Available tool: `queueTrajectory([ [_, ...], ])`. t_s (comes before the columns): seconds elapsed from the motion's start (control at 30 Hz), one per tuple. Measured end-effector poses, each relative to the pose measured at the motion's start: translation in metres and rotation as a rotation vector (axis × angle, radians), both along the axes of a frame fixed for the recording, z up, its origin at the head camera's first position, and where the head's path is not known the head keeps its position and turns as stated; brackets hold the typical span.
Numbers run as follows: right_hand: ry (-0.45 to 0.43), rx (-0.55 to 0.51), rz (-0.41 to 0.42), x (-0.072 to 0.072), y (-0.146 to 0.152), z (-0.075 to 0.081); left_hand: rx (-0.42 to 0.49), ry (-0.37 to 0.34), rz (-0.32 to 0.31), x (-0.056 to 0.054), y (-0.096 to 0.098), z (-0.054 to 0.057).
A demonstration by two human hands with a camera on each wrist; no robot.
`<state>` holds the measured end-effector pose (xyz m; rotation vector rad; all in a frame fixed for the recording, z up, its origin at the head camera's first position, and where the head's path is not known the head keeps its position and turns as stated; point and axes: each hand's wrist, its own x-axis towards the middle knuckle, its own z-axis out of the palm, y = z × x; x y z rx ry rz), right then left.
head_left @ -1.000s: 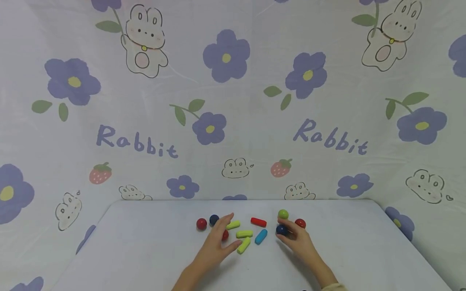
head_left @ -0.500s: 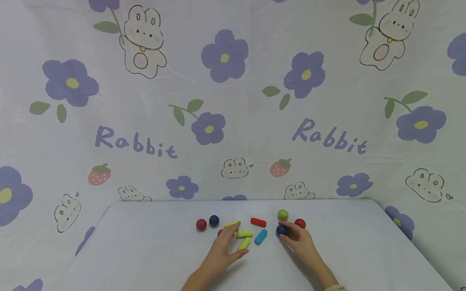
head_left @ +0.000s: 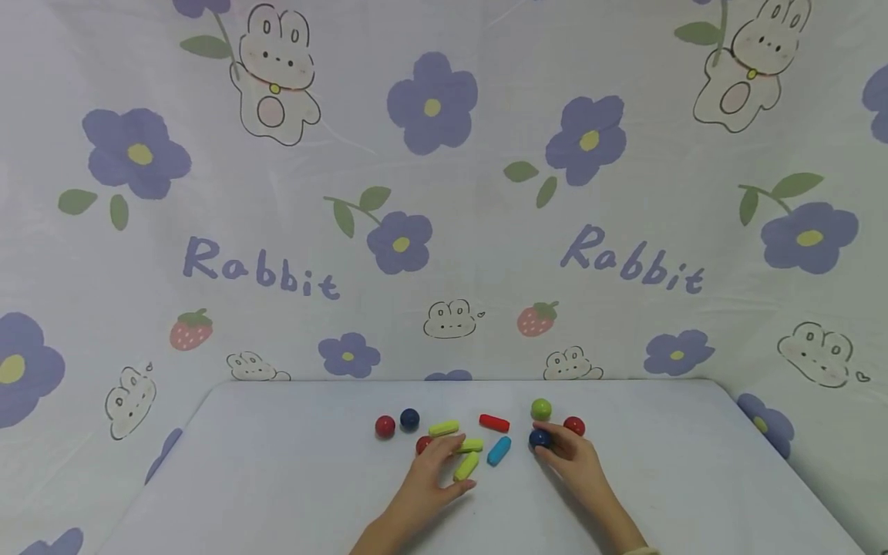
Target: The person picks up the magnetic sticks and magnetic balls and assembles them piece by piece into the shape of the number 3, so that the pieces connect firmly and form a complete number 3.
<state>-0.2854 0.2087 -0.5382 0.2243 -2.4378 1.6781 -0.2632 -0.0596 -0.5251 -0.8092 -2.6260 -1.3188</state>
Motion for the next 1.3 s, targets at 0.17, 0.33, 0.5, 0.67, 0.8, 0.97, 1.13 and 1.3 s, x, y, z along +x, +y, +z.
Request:
queueTrajectory([
  [0.17, 0.003, -0.001, -0.006, 0.000, 0.000, 0.000, 0.020, -0.050, -0.001, -0.002, 0.001, -0.005],
  [0.33, -0.004, -0.001, -0.015, 0.001, 0.000, 0.000, 0.053, -0.101, 0.006, -0.004, 0.002, -0.011],
  [0.5, -0.001, 0.001, -0.022, 0.001, -0.001, -0.002, 0.031, -0.125, 0.034, -0.004, 0.004, -0.015],
  [0.67, -0.013, -0.001, -0.036, 0.001, -0.001, -0.003, 0.011, -0.123, 0.051, -0.004, 0.005, -0.015],
  [0.8, -0.034, -0.010, -0.039, 0.002, -0.001, -0.003, 0.001, -0.130, 0.062, -0.005, 0.006, -0.015],
  [0.97, -0.035, -0.019, -0.033, 0.002, -0.001, -0.004, -0.043, -0.122, 0.086, -0.005, 0.006, -0.015],
  [1.13, -0.026, -0.015, -0.032, 0.002, -0.001, -0.003, -0.080, -0.080, 0.097, -0.005, 0.005, -0.015],
  [1.3, -0.019, -0.012, -0.039, 0.003, -0.002, -0.001, -0.076, -0.041, 0.098, -0.003, 0.004, -0.014],
])
